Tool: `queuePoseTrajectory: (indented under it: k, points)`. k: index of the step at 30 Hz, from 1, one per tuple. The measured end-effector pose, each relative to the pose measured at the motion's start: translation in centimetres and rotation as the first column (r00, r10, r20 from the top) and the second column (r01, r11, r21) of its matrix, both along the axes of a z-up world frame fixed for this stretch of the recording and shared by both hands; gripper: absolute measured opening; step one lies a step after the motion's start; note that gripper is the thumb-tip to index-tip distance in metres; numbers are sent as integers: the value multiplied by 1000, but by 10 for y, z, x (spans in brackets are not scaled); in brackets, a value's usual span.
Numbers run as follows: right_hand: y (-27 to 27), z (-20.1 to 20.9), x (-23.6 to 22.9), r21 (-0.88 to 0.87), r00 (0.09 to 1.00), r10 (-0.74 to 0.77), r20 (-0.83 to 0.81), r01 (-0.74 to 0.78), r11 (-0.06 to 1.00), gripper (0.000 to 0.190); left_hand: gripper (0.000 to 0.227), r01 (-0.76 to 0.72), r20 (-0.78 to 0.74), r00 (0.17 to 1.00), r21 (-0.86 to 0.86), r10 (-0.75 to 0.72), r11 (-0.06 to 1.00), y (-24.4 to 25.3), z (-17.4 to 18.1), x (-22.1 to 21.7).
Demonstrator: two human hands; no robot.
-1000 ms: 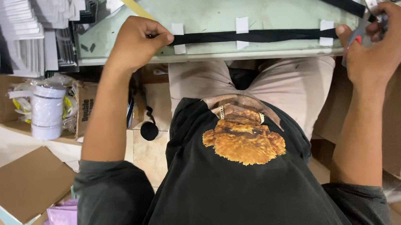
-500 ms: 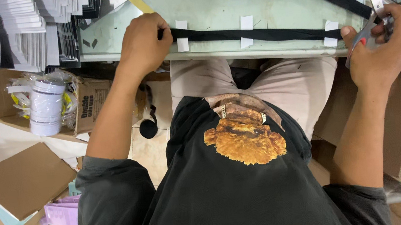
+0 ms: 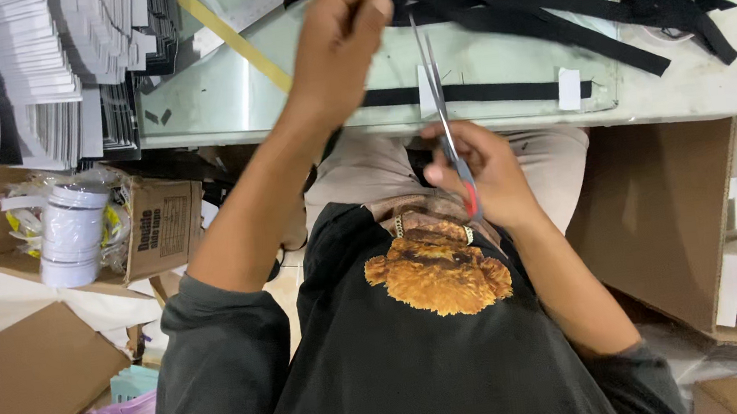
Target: The person uses scissors to cut black fabric straps into uniform lengths on a workbench. They repeatedly measure, cut, and set aside the pieces, maintaining a consistent workflow throughout the clip.
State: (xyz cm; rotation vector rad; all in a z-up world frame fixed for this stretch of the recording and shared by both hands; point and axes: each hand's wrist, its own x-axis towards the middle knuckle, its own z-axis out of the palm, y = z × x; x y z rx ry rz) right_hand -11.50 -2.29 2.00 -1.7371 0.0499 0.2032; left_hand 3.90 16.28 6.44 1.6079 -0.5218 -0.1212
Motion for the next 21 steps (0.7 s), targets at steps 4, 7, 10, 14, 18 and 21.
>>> queuePoseTrajectory:
  k: [4,7,10,14,18,21]
  points:
    - [10,7,23,126,995,18,99,-31,992,52,21,-10,-9,1000,132,12,991,-2,13,-23]
    - [16,17,32,86,996,10,84,-17,996,46,19,-69,-5,997,197,71,978,2,10,-22]
    - [25,23,40,61,998,-26,63,23,998,41,13,-127,-22,991,196,134,972,3,13,-23]
    - [32,28,48,11,995,-47,88,46,999,40,11,-158,-12,986,203,164,966,5,9,-20]
    - [35,33,55,-21,992,-57,108,59,998,33,10,-205,43,979,221,200,954,8,11,-14]
    - [36,43,57,18,996,-46,83,45,999,21,13,-194,40,981,222,190,956,14,12,-11]
